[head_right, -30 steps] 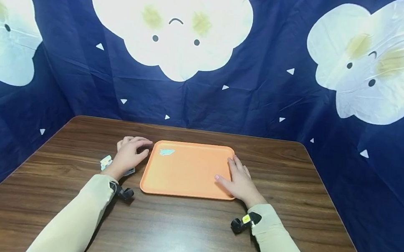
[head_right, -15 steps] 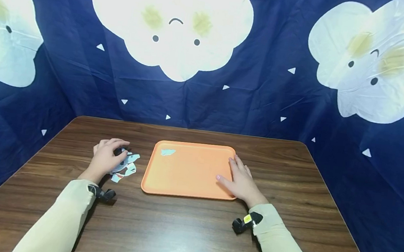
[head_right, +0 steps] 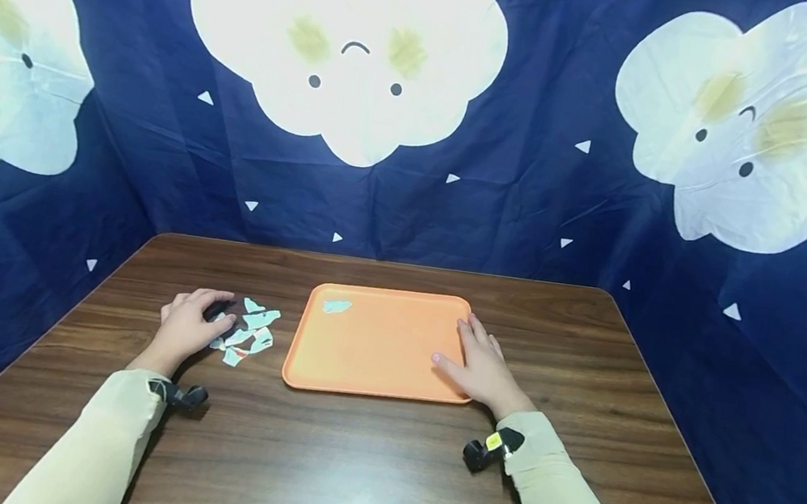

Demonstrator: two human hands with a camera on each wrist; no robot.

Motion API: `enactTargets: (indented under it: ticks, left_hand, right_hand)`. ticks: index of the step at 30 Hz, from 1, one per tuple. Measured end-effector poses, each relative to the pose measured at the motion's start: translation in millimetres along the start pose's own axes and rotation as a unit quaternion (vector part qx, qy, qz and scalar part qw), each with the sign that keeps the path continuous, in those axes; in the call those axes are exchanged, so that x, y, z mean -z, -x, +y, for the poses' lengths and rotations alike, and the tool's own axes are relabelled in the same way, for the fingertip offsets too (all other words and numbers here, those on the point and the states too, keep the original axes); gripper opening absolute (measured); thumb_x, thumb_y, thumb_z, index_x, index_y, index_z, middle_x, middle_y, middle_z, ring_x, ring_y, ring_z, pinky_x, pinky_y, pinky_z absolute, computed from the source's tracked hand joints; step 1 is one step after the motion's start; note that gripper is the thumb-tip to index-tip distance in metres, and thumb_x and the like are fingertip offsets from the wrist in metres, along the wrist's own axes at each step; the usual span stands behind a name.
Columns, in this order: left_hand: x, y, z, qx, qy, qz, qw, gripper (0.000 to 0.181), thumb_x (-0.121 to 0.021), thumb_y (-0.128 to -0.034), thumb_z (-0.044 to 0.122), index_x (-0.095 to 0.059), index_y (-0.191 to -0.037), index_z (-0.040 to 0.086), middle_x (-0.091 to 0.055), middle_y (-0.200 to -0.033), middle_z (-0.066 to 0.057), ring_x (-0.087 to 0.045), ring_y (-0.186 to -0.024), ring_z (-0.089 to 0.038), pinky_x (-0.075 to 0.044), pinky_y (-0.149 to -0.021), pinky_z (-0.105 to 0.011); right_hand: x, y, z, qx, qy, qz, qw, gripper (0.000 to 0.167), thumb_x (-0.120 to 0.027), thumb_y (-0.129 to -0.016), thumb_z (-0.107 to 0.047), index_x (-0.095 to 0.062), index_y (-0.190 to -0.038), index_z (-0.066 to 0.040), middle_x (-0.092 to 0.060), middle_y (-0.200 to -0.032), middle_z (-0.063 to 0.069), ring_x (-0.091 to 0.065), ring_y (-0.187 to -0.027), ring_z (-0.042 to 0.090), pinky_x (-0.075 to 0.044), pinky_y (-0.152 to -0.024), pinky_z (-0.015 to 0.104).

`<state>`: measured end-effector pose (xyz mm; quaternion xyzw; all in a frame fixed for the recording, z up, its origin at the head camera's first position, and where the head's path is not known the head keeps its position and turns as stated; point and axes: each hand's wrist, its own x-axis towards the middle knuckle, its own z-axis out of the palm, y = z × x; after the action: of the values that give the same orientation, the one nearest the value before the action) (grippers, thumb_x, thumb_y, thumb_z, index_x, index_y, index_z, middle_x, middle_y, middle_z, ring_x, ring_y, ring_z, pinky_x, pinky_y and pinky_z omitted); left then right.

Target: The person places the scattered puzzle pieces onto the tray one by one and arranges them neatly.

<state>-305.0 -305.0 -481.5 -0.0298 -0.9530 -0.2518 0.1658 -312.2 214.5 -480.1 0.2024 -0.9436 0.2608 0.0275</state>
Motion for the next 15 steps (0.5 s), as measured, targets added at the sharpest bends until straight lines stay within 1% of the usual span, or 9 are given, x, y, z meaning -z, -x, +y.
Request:
enactTargets:
  ticks: [3,8,15]
  left_hand:
    - [0.6,1.6,-0.8,0.013,-0.009,-0.010,0.9998,0.050,-0.067,-0.0896,0.033,-0.062,-0.133,0.008,-0.056,-0.137,-0.021,-0.040,-0.124,-0.048,-0.020,-0.098,-0.068]
    - [4.3,3.7,-0.9,0.026,-0.018,-0.015,0.9994,0.053,-0.069,-0.0885,0.034,-0.061,-0.134,0.007,-0.055,-0.136,-0.022,-0.039,-0.124,-0.049,-0.020,-0.097,-0.067]
    - [9.4,11.9,-3.2,0.031,-0.033,-0.017,0.9988,0.056,-0.071,-0.0871,0.037,-0.061,-0.132,0.006,-0.054,-0.134,-0.023,-0.040,-0.121,-0.047,-0.021,-0.095,-0.067]
  right_hand:
    - [-2.2,0.3,0.1,-0.001,-0.001,-0.001,1.0000,0.091,-0.059,-0.096,-0.056,-0.026,-0.158,0.002,-0.015,-0.165,0.024,-0.021,-0.150,0.043,-0.012,-0.120,0.059]
    - [-1.7,0.9,-2.2,0.001,-0.007,0.000,1.0000,0.091,-0.059,-0.095,-0.055,-0.026,-0.158,0.002,-0.015,-0.165,0.025,-0.020,-0.150,0.043,-0.013,-0.120,0.059]
    - [-0.9,1.5,-1.4,-0.001,0.001,0.001,1.0000,0.091,-0.059,-0.095,-0.056,-0.027,-0.158,0.002,-0.015,-0.165,0.024,-0.021,-0.150,0.043,-0.013,-0.120,0.060]
